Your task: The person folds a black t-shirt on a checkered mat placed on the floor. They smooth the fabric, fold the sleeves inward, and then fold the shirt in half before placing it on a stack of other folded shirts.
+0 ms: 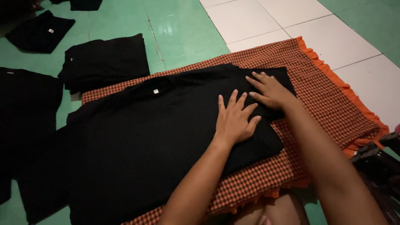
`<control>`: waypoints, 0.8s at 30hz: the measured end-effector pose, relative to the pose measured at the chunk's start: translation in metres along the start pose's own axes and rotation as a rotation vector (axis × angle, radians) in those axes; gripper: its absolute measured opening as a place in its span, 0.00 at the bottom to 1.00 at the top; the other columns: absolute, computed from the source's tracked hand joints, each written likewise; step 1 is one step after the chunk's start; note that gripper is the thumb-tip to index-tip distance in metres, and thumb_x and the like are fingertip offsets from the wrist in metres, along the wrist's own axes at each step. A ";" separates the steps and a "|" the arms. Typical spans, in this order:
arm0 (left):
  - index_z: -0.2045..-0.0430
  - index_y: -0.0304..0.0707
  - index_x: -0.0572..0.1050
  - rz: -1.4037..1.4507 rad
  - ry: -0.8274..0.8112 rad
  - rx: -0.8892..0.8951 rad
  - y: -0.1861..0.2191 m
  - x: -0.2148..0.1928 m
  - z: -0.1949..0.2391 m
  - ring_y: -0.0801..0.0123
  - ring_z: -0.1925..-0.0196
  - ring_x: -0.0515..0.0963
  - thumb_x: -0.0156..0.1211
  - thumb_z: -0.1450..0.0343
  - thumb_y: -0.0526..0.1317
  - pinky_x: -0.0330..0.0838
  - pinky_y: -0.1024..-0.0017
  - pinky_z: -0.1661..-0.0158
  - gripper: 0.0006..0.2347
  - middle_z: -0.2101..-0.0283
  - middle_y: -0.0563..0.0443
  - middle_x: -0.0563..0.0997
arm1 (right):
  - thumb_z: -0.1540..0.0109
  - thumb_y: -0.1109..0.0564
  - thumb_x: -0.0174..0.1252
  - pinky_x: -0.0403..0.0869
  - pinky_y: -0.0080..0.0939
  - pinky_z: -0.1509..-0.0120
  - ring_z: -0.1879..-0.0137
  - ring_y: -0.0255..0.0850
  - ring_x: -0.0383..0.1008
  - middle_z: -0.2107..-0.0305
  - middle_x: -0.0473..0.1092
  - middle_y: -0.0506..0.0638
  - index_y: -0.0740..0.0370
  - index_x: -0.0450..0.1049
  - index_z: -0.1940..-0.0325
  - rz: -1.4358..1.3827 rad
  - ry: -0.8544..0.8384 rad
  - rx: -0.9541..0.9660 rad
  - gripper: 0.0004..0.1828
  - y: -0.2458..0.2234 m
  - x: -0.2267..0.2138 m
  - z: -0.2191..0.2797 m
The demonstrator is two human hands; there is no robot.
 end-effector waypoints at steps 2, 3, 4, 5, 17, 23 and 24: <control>0.43 0.54 0.76 0.024 0.010 -0.005 -0.001 0.001 0.002 0.46 0.21 0.54 0.45 0.27 0.58 0.36 0.29 0.30 0.22 0.29 0.41 0.68 | 0.31 0.30 0.42 0.50 0.72 0.21 0.21 0.65 0.47 0.25 0.52 0.57 0.42 0.53 0.20 0.040 0.060 -0.008 0.37 0.006 0.001 -0.004; 0.44 0.53 0.76 0.050 0.025 -0.008 -0.001 0.000 0.001 0.46 0.21 0.54 0.45 0.27 0.58 0.35 0.29 0.29 0.22 0.30 0.41 0.68 | 0.33 0.27 0.43 0.51 0.71 0.21 0.20 0.63 0.46 0.26 0.52 0.54 0.40 0.53 0.20 0.085 0.122 -0.015 0.40 0.010 -0.002 -0.006; 0.44 0.53 0.76 0.048 0.027 -0.007 -0.003 0.002 0.000 0.46 0.21 0.54 0.45 0.27 0.58 0.35 0.29 0.29 0.22 0.30 0.41 0.68 | 0.33 0.27 0.43 0.51 0.71 0.21 0.20 0.63 0.46 0.26 0.52 0.54 0.40 0.53 0.20 0.086 0.126 -0.017 0.40 0.006 0.001 -0.008; 0.44 0.51 0.76 0.118 0.092 -0.021 -0.005 0.000 0.001 0.46 0.23 0.58 0.49 0.28 0.57 0.40 0.31 0.29 0.22 0.32 0.40 0.70 | 0.33 0.29 0.44 0.51 0.73 0.22 0.21 0.67 0.45 0.26 0.51 0.58 0.41 0.52 0.19 0.021 0.159 -0.049 0.39 0.001 0.003 -0.010; 0.43 0.44 0.73 0.106 0.203 -0.230 -0.040 -0.025 -0.021 0.43 0.30 0.66 0.61 0.35 0.51 0.54 0.30 0.36 0.25 0.38 0.41 0.73 | 0.33 0.23 0.35 0.41 0.70 0.19 0.18 0.62 0.38 0.23 0.47 0.52 0.34 0.46 0.18 -0.066 0.090 0.063 0.41 -0.015 0.031 -0.011; 0.37 0.41 0.70 -0.234 0.169 -0.112 -0.072 -0.032 -0.051 0.50 0.26 0.61 0.53 0.29 0.57 0.43 0.35 0.30 0.28 0.33 0.42 0.70 | 0.34 0.21 0.35 0.38 0.68 0.18 0.17 0.59 0.37 0.22 0.46 0.50 0.32 0.45 0.18 -0.067 0.078 0.092 0.42 -0.015 0.033 -0.012; 0.33 0.42 0.67 -0.271 0.065 -0.094 -0.080 -0.032 -0.052 0.53 0.22 0.54 0.48 0.27 0.59 0.37 0.39 0.28 0.30 0.28 0.43 0.66 | 0.34 0.20 0.35 0.37 0.68 0.18 0.17 0.59 0.36 0.22 0.45 0.50 0.32 0.45 0.18 -0.071 0.073 0.094 0.43 -0.015 0.031 -0.012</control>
Point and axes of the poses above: each hand's wrist, its own z-axis away from the middle knuckle, its own x-axis out of the palm, y = z × x, the point moved 4 cm from there along -z, towards the middle knuckle
